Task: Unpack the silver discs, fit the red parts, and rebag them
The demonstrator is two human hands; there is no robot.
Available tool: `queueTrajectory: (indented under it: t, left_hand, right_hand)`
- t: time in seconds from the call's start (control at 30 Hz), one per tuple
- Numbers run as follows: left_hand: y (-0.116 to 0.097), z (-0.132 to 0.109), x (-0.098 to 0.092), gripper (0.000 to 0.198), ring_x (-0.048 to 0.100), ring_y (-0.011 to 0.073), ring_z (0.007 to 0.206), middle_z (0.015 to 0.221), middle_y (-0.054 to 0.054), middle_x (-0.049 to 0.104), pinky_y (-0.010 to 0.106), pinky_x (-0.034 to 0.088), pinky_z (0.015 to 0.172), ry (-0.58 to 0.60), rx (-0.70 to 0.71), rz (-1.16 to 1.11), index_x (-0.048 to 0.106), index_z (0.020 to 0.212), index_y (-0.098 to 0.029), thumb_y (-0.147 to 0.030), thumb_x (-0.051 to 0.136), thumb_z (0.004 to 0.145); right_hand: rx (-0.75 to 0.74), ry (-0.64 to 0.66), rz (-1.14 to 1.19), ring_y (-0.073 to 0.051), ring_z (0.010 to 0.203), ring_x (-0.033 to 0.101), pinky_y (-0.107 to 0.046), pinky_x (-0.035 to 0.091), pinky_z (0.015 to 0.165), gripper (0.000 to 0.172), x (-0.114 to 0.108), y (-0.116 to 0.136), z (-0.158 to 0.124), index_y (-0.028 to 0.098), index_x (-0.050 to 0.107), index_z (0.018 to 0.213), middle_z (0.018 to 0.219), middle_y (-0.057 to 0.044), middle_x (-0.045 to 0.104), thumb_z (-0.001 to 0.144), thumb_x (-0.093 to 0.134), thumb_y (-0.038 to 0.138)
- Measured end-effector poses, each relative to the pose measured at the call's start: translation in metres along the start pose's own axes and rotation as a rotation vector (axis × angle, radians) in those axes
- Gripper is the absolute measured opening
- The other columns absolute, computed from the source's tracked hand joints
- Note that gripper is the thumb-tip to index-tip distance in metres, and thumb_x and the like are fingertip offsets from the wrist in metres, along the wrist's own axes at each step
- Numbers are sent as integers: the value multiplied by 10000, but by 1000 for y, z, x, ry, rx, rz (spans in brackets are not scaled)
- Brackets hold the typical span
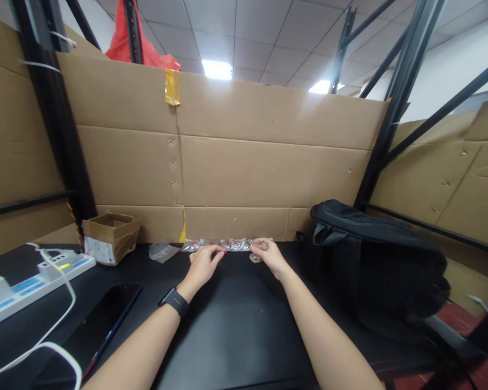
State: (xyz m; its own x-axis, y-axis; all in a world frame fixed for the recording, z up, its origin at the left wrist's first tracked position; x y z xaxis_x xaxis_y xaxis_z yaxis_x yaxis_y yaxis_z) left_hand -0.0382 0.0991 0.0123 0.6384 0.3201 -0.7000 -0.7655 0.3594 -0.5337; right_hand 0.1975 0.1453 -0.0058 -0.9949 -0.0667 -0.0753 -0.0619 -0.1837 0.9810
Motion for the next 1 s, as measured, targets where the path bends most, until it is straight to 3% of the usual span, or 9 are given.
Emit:
queueTrajectory:
  t: [0.13,0.27,0.37,0.7,1.0]
  left_hand:
    - [-14,-5,-1,209,567,256,1129,1142,43,685,402,396,931,-69,15,-21,708,985,-272,-386,539,941]
    - [-27,-10,-3,188,496,278,1177,1202,51,624,442,380,948,-149,38,29,730,935,-283,-378,568,929]
    - [-31,-13,-5,194,470,286,1181,1201,59,602,463,367,964,-196,46,54,741,894,-279,-372,573,926]
    - [-32,-15,-7,187,456,290,1169,1182,55,600,477,365,944,-192,62,60,738,833,-272,-362,591,907]
    - [-35,-15,-7,161,444,299,1162,1145,66,611,480,367,920,-181,89,87,736,777,-250,-300,618,875]
  right_hand:
    - [129,158,383,-149,789,672,-250,489,680,446,35,5,-17,209,659,974,859,-22,706,625,892,357]
    - [188,316,526,-173,899,691,-267,489,739,416,62,13,-35,235,674,1014,990,-34,726,670,879,345]
    - [199,350,573,-181,947,690,-279,486,779,414,70,15,-40,240,681,1031,999,-35,732,675,881,311]
    - [162,320,464,-163,883,685,-262,485,754,399,73,10,-39,194,736,974,930,-37,731,622,904,276]
    - [7,254,267,-194,874,684,-307,514,773,441,72,11,-36,180,732,951,1000,-76,742,580,909,339]
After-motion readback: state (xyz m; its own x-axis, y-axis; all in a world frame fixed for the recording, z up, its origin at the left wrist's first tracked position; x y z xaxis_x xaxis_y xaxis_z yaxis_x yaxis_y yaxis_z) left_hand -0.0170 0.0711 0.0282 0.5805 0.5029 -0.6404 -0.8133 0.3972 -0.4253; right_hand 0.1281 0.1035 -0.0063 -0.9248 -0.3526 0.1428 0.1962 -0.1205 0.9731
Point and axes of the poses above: each hand's wrist, its own z-axis towards the middle knuckle, its own x-axis out of the palm, y = z × x, the point moved 7 cm from there along z, towards the middle knuckle
